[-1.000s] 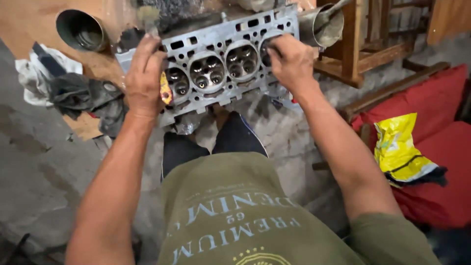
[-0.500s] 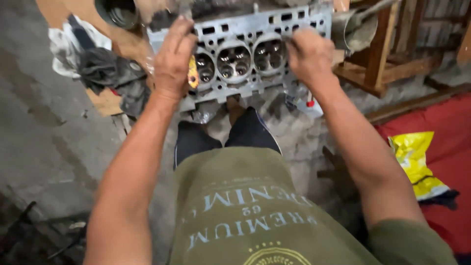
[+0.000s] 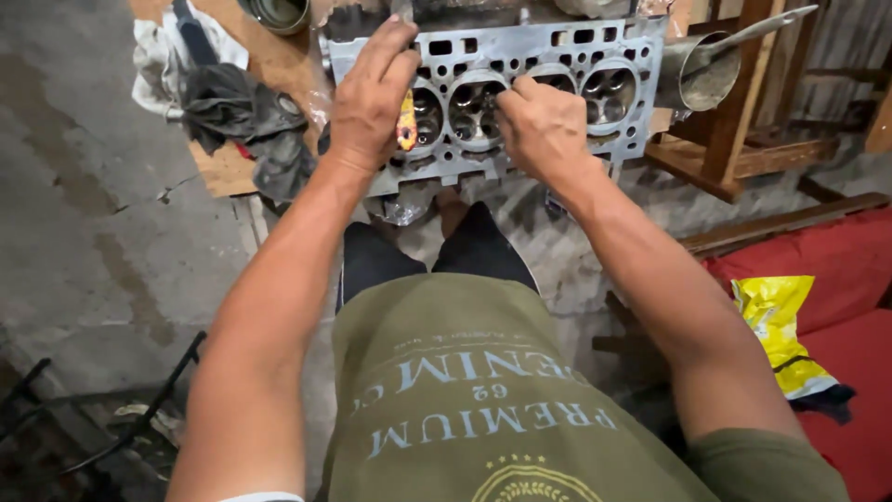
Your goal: Cleaning and lapping valves on an engine cylinder head using a brush and cloth
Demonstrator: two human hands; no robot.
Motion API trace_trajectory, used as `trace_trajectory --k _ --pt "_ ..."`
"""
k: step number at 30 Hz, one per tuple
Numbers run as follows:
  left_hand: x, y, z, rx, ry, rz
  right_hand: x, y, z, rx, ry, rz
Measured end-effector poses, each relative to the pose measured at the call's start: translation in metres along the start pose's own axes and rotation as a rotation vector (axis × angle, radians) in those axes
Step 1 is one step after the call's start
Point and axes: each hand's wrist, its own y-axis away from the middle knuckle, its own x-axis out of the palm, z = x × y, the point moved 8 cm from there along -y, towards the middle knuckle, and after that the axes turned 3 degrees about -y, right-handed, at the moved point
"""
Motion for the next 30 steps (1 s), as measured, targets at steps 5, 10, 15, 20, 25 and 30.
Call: trace_trajectory --k 5,10,15,20,25,30 --pt "-0.005 -0.002 -0.005 -0.001 0.006 -0.033 0.010 -0.003 -0.001 0.368 -0.239 0.460" --pt "-0.009 0.004 0.002 -0.047 0.140 -0.004 -0.016 0.036 -0.023 0.789 -0.985 0.263" --pt "-0.038 -0.006 -0.003 -0.234 0.140 -0.105 -0.003 0.058 -0.064 0.871 -1.387 -0.179" --pt "-0.164 0.003 -0.042 -0.247 0.409 -0.476 -0.018 0.044 -0.075 0.802 -1.450 -0.402" --pt "-0.230 0.077 -0.039 -0.480 0.303 -0.628 -0.069 -0.026 -0.049 0.567 -1.273 -0.381" --pt "-0.232 0.142 -0.031 -0.674 0.364 -0.737 -0.037 -0.077 -0.079 0.192 -0.905 -0.284"
